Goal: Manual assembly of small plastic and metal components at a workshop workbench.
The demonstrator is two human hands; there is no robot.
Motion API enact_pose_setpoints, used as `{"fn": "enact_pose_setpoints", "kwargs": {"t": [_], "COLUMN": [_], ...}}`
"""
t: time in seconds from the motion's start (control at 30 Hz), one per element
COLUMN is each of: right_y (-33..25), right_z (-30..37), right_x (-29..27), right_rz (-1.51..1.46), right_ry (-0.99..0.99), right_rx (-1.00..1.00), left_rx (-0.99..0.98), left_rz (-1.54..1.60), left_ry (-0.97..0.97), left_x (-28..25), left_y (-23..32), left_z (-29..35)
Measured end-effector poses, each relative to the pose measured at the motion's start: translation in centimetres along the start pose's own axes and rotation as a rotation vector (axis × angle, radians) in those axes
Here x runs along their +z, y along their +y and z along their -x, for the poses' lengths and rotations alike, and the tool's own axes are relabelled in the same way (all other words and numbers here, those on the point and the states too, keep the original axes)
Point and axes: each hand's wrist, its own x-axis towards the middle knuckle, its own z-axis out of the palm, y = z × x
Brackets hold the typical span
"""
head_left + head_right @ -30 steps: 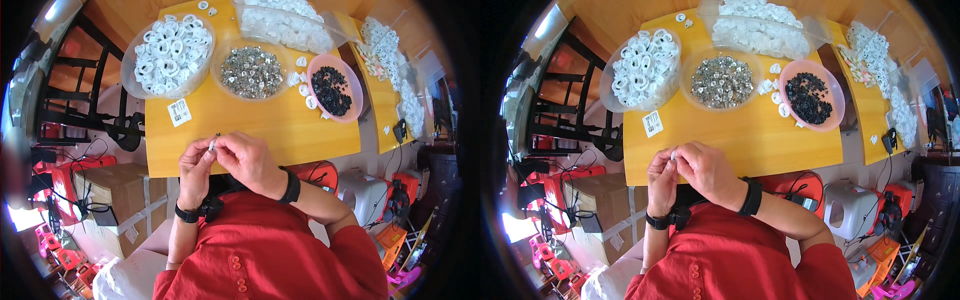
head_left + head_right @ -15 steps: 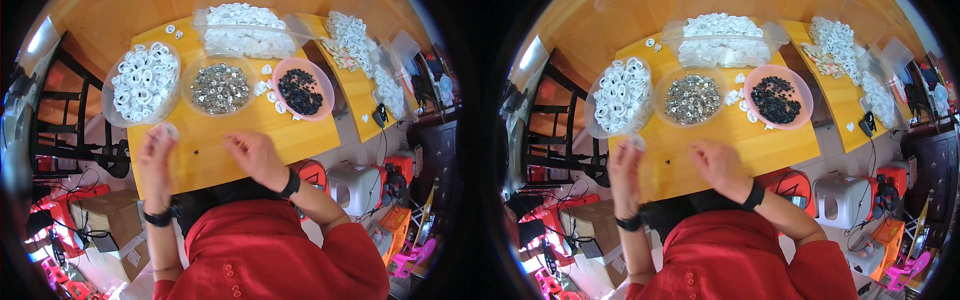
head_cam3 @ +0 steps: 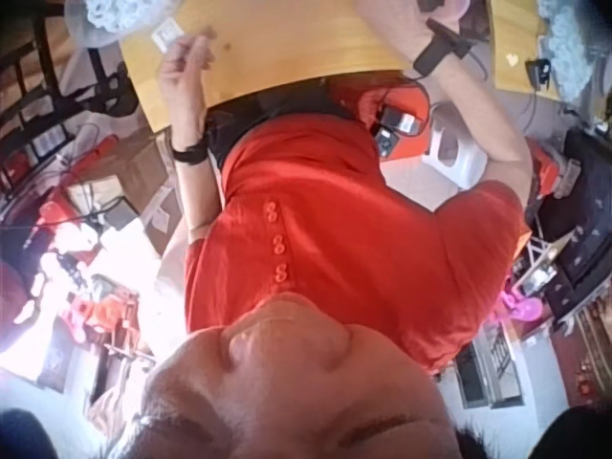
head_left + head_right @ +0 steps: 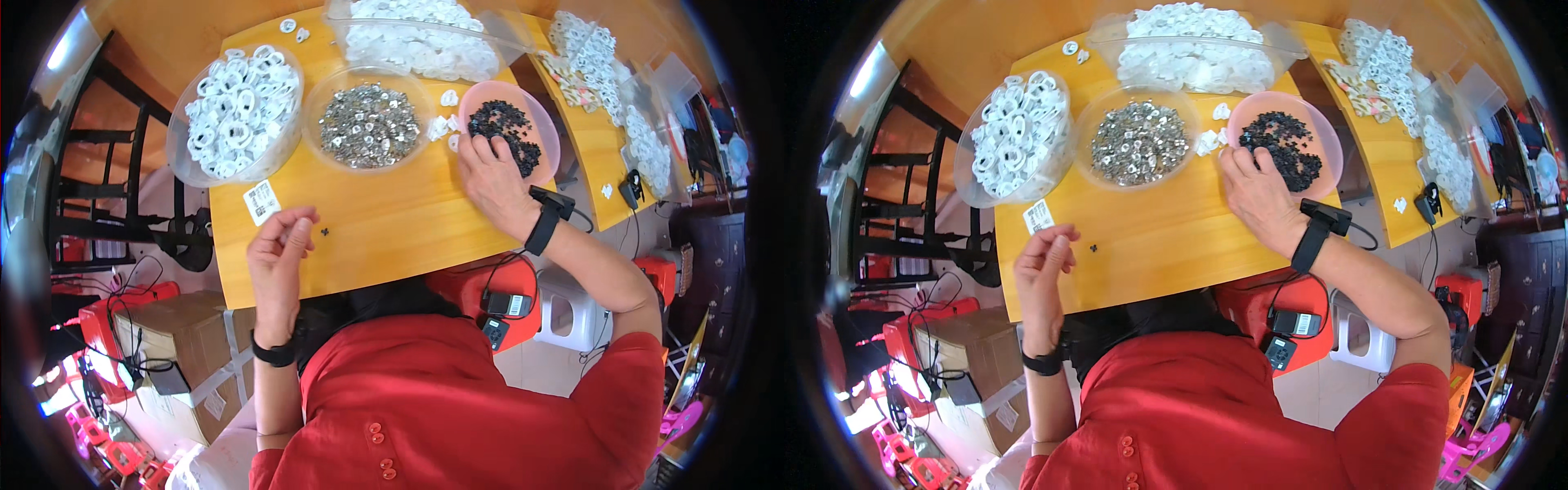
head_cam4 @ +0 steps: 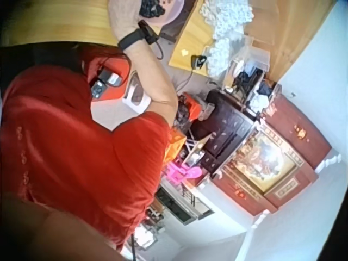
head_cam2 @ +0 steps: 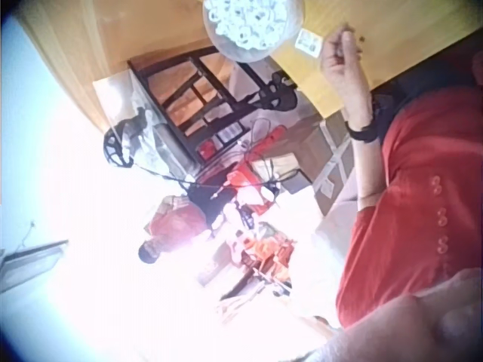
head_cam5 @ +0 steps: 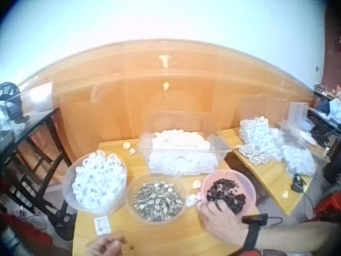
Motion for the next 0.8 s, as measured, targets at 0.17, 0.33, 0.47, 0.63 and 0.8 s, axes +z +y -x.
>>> {"fn": "enact_pose_setpoints", "kwargs": {"t": [0.17, 0.33, 0.47, 0.63, 0.8], "right_y": [-0.3, -3.4, -6.7, -9.0, -11.2], "right_z": [-0.2, -1.6, -3.0, -4.4, -5.3], "right_x": [0.5, -3.8, -6.4, -7.8, -8.1], "right_rz": [-0.029, -0.976, -1.459, -1.766, -1.643], "right_ry": [-0.017, 0.162, 0.238, 0.186, 0.269], "right_rx": [-0.029, 0.198, 0.210, 0.254, 0.275], "left_rx": [-0.145, -0.206, -0.241, -0.249, -0.256], "left_rz": [0.171, 0.228, 0.359, 0.548, 0.686], "left_ry": [0.046, -0.059, -0.265, -0.247, -0.235], "left_x": [-0.2, 0.7, 2.0, 1.4, 0.0], "left_y": [-3.2, -3.1, -1.8, -2.4, -3.3], "left_z": [1.9, 2.5, 2.7, 2.8, 3.2]}}
